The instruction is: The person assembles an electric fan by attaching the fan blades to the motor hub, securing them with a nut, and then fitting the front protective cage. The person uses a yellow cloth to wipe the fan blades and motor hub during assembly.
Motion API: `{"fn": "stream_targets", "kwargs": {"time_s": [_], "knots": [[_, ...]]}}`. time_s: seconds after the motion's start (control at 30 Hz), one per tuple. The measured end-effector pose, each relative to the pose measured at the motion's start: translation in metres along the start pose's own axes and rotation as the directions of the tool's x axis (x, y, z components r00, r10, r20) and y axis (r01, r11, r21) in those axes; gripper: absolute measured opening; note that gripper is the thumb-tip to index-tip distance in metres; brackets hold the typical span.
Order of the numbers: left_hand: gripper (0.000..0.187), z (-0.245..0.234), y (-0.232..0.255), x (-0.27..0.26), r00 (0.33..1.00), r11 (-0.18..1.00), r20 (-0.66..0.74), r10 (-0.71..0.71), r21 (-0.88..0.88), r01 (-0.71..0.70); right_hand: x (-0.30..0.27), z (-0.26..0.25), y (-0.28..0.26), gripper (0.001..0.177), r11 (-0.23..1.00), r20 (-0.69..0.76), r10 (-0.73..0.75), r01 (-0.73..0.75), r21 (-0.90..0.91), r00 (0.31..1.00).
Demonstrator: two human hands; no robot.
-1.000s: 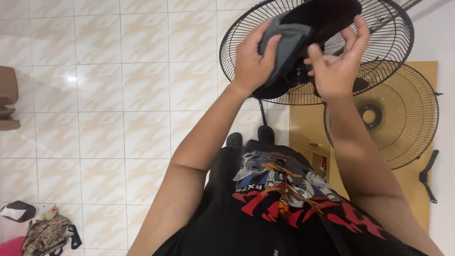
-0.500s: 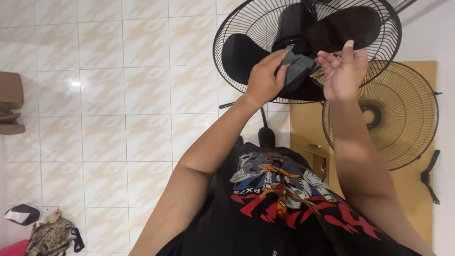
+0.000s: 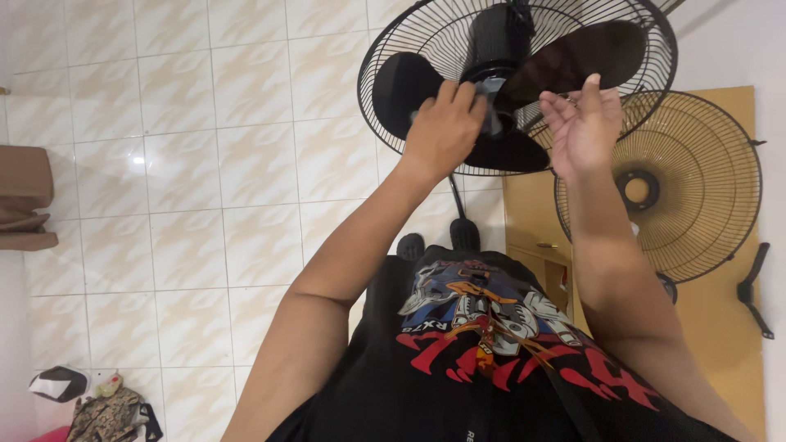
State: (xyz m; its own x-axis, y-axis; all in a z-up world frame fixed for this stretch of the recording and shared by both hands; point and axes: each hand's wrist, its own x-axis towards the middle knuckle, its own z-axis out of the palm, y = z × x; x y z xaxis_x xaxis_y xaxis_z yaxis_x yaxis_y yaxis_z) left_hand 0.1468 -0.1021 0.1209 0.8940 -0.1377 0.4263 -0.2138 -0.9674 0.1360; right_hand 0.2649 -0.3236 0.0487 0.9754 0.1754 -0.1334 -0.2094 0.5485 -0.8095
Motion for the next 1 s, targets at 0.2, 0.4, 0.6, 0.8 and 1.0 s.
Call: {"fn": "stream_targets", "kwargs": {"time_s": [0.2, 0.4, 0.6, 0.8, 1.0], "knots": [[0.034, 0.001, -0.026, -0.048, 0.946, 0.918, -0.175, -0.274, -0.339, 0.204, -0.016, 0.008, -0.007, 0.027, 0.997, -0.147, 0.053, -0.044, 0.062, 0.988], [0.022, 0.043, -0.040, -0.083, 0.462, -0.264, 0.291, -0.838, -0.956, 0.124, -0.075, 0.029, 0.003, 0.033, 0.998, -0.394, -0.062, 0.056, -0.026, 0.917], [0.039, 0.032, -0.012, -0.090, 0.720, 0.408, -0.103, -0.686, -0.874, 0.264, -0.102, 0.054, -0.013, 0.032, 0.496, 0.261, -0.682, 0.694, -0.523, 0.684], [0.047, -0.018, -0.017, -0.030, 0.931, 0.913, -0.361, -0.060, -0.397, -0.095, -0.093, 0.092, -0.016, 0.044, 0.155, 0.610, -0.192, 0.637, -0.755, 0.769], [0.029, -0.009, -0.019, 0.031, 0.927, 0.928, -0.162, 0.337, 0.224, -0.298, -0.082, 0.096, 0.004, 0.040, -0.277, 0.724, -0.232, 0.670, -0.689, 0.650]]}}
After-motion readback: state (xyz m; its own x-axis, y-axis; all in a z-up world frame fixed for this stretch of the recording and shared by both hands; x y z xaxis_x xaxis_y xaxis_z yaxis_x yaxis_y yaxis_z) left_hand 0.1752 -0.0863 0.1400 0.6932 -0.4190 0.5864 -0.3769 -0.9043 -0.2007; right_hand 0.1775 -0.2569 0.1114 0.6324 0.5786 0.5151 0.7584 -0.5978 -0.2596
